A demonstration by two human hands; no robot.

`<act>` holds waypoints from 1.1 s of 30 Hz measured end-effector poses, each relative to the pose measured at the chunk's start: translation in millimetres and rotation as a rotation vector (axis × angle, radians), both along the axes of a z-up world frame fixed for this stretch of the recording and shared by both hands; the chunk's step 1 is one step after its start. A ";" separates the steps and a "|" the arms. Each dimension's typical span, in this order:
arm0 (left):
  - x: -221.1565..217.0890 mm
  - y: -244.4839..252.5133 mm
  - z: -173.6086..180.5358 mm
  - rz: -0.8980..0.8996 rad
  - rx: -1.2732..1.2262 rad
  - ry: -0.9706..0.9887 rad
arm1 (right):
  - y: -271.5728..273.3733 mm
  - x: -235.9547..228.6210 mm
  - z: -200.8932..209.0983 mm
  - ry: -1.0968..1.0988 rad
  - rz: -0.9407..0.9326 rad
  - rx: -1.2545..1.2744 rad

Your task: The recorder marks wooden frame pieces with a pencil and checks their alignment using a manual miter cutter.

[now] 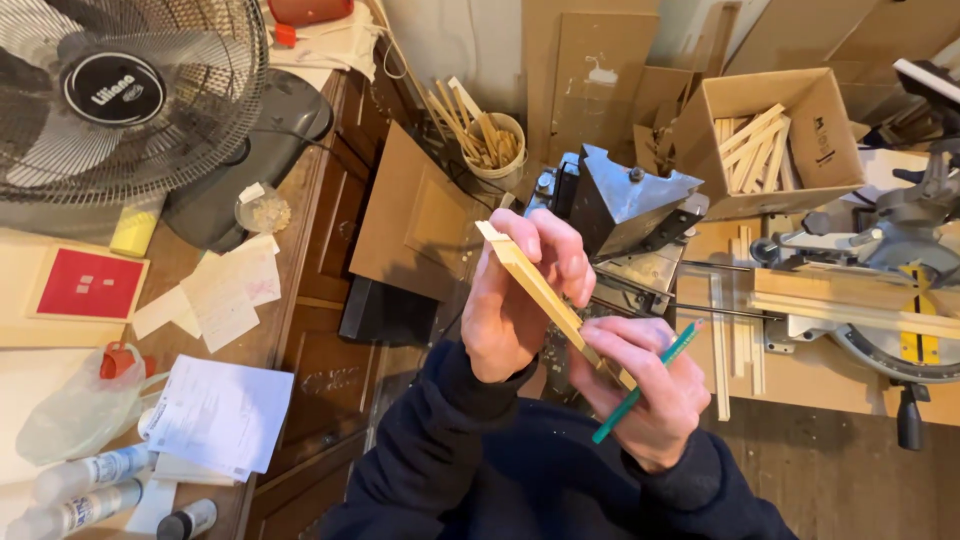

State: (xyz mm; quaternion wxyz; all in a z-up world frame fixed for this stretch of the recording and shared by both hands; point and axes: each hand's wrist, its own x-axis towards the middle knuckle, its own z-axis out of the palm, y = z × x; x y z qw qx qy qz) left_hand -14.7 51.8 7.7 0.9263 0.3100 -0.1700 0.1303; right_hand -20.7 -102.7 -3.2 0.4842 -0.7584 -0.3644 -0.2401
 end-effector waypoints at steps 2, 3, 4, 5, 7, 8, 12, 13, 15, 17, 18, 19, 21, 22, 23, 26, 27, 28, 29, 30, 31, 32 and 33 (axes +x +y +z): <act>-3.5 -0.8 -6.1 -0.007 -0.018 -0.021 | -0.4 -3.3 0.1 0.008 -0.006 -0.005; -3.9 -0.7 -8.7 -0.018 -0.035 -0.048 | -0.1 -3.8 0.4 0.010 -0.016 -0.009; -4.3 -2.0 -7.8 -0.016 -0.035 -0.051 | -0.2 -4.5 -1.4 0.007 -0.014 -0.010; -4.9 -3.0 -6.9 0.008 -0.028 -0.046 | -0.2 -5.4 -3.1 0.002 -0.015 -0.002; -8.1 -5.2 -6.1 0.042 -0.022 -0.040 | 0.2 -7.5 -5.3 -0.001 -0.008 0.004; -9.6 -5.7 -6.1 0.004 -0.052 -0.045 | 1.3 -7.8 -5.8 -0.032 -0.029 0.023; -13.6 -7.3 0.2 -0.058 -0.094 -0.053 | 0.4 -8.4 -12.5 -0.104 -0.032 0.055; -14.9 -8.7 -1.5 -0.056 -0.101 -0.047 | -0.9 -10.1 -15.3 -0.097 -0.030 0.049; -14.0 -8.9 -4.0 -0.046 -0.095 -0.123 | -0.9 -10.1 -21.1 -0.138 -0.063 0.034; -14.4 -7.0 -0.2 -0.041 -0.087 -0.111 | 2.6 -9.6 -20.7 -0.136 -0.066 0.043; -17.8 -8.2 1.2 -0.048 -0.089 -0.082 | 2.0 -13.7 -20.2 -0.118 -0.079 0.042; -19.2 -8.1 0.1 -0.050 -0.092 -0.078 | 1.5 -14.9 -20.4 -0.114 -0.081 0.039; -19.5 -6.7 -1.8 -0.086 -0.089 -0.096 | 1.7 -13.8 -20.9 -0.116 -0.057 0.049; -20.1 -6.9 -2.0 -0.090 -0.089 -0.098 | 0.3 -14.2 -21.6 -0.118 -0.060 0.048; -20.6 -7.1 -2.1 -0.101 -0.099 -0.092 | -1.2 -14.4 -22.1 -0.121 -0.043 0.045; -21.7 -6.0 1.3 -0.120 -0.108 -0.080 | -1.8 -14.2 -26.5 -0.132 -0.036 0.051; -22.8 -5.9 2.9 -0.128 -0.108 -0.070 | -2.0 -15.1 -28.5 -0.137 -0.047 0.060; -23.2 -6.7 2.3 -0.130 -0.110 -0.067 | -2.3 -15.8 -29.0 -0.135 -0.049 0.059; -23.4 -7.5 1.8 -0.125 -0.116 -0.075 | -2.7 -16.4 -29.5 -0.136 -0.041 0.063; -22.1 -7.8 1.4 -0.119 -0.120 -0.087 | -2.5 -15.1 -30.0 -0.142 -0.033 0.069; -21.2 -7.7 0.8 -0.121 -0.119 -0.089 | -2.8 -14.3 -28.6 -0.144 -0.034 0.069; -21.3 -8.1 0.1 -0.127 -0.130 -0.096 | -3.6 -14.9 -27.1 -0.139 -0.024 0.057; -21.4 -8.6 -0.7 -0.134 -0.141 -0.103 | -4.5 -15.5 -25.8 -0.133 -0.014 0.045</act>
